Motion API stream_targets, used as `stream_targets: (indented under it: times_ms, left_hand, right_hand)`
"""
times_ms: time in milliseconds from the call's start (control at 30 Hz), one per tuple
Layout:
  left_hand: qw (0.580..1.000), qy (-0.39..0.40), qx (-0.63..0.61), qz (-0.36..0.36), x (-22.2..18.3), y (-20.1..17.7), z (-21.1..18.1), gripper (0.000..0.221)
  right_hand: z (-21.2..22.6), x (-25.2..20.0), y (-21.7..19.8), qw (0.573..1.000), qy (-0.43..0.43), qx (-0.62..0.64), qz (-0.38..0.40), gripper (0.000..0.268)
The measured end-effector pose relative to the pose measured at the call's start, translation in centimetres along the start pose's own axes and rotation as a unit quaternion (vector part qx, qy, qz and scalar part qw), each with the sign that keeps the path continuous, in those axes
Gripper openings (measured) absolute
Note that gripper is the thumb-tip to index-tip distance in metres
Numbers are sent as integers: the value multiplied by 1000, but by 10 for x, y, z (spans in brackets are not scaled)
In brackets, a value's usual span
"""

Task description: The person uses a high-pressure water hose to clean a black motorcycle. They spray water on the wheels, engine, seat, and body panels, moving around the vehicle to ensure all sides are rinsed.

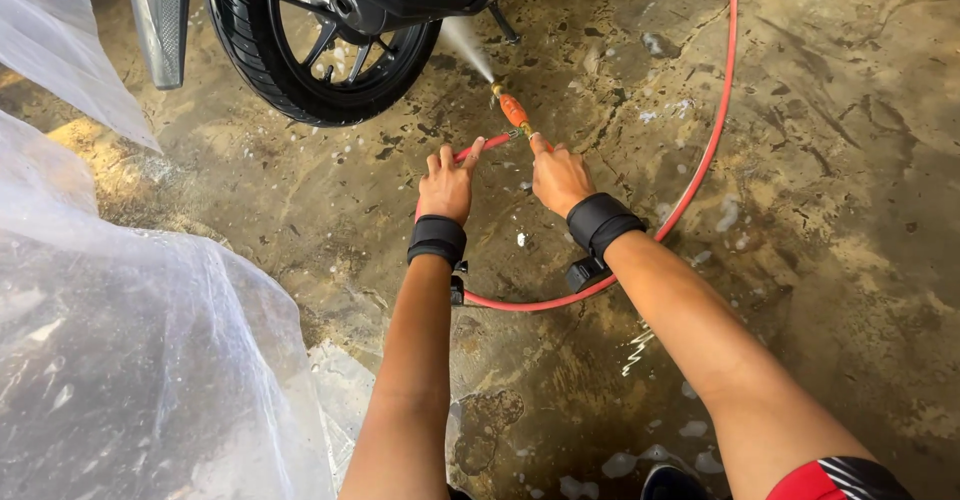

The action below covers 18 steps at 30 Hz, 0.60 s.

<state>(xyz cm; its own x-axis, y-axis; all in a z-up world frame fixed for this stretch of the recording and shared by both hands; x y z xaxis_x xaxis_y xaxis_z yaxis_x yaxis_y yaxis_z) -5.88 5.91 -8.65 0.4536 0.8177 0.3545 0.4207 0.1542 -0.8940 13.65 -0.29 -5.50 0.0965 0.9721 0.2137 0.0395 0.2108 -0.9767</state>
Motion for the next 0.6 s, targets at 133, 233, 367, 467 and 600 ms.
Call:
stream_targets:
  times_ms: [133, 233, 367, 467, 600]
  left_hand:
    - [1000, -4, -5, 2, 2, 1, -1, 83]
    - [1000, -13, 1, 23, 3, 4, -5, 82]
    - [999, 1, 22, 25, 5, 2, -10, 83]
    - [999, 3, 24, 27, 5, 0, -12, 84]
    - [1000, 4, 19, 22, 6, 5, -9, 83]
  right_hand:
    - [-3, 0, 8, 1000, -6, -22, -9, 62]
    - [-6, -4, 4, 999, -2, -30, 9, 61]
    - [-8, -8, -9, 999, 0, -31, 43, 57]
    - [-10, -8, -10, 999, -1, -29, 39, 56]
    - [-15, -6, -1, 999, -5, -12, 40, 56]
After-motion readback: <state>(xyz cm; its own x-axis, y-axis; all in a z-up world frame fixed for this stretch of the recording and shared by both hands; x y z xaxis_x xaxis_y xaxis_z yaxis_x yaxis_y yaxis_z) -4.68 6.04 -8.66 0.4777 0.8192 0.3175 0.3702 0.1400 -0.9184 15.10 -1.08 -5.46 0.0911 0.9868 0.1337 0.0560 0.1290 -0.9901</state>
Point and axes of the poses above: each hand's wrist, its own x-axis towards the middle knuckle, its own y-axis out of the palm, z = x × y, the point moved 3 cm from there along x, towards the middle knuckle, and after that the axes turned 15 degrees about -x, right-handed, at the moved point
